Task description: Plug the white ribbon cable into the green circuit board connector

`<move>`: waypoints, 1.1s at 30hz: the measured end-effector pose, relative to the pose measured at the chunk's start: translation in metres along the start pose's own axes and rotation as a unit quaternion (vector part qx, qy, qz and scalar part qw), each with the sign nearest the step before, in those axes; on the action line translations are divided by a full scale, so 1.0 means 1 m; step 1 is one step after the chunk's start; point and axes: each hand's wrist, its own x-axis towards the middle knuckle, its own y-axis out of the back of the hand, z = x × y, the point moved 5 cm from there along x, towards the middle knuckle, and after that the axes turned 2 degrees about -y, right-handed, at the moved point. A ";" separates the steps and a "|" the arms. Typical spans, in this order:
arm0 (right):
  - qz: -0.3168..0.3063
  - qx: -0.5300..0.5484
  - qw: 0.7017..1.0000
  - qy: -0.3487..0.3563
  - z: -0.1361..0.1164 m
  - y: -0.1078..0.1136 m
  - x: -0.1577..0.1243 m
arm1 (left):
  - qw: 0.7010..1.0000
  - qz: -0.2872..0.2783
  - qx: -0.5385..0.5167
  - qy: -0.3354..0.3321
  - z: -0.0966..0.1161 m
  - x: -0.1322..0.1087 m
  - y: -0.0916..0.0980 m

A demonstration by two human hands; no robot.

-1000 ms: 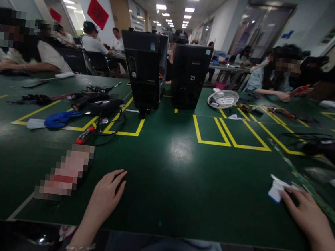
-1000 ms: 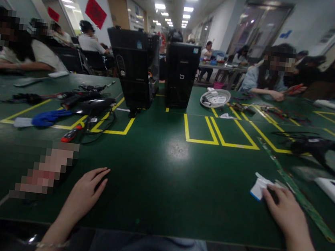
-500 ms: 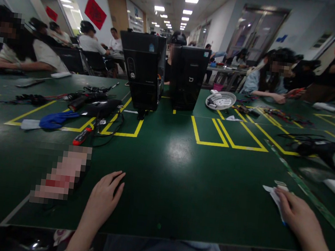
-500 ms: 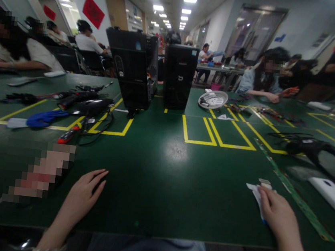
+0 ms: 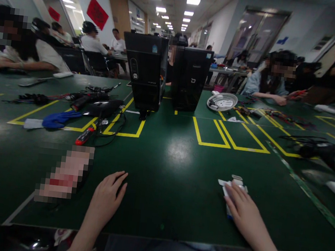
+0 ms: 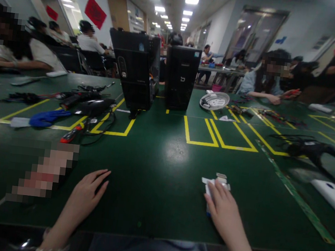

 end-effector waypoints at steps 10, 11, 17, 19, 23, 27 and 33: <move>-0.059 0.074 0.991 0.092 -0.178 0.000 0.025 | 1.000 -0.005 -0.009 0.013 0.000 -0.001 -0.001; -0.068 0.081 0.990 0.088 -0.187 0.001 0.027 | 1.000 -0.005 -0.011 0.013 0.001 -0.001 -0.001; -0.099 0.133 0.985 0.056 -0.214 0.002 0.031 | 1.000 -0.007 -0.010 0.018 -0.001 0.000 -0.001; -0.106 0.140 0.984 0.040 -0.219 0.003 0.031 | 1.000 -0.010 -0.006 0.016 -0.001 0.000 -0.002; -0.130 0.150 0.980 0.023 -0.232 0.004 0.030 | 1.000 -0.005 -0.004 0.004 -0.002 0.000 -0.003; -0.143 0.164 0.975 0.032 -0.246 0.007 0.028 | 1.000 0.007 -0.008 -0.001 -0.003 0.000 -0.003; -0.093 0.195 0.973 0.084 -0.230 0.019 0.030 | 1.000 0.000 -0.010 0.007 -0.004 0.000 -0.003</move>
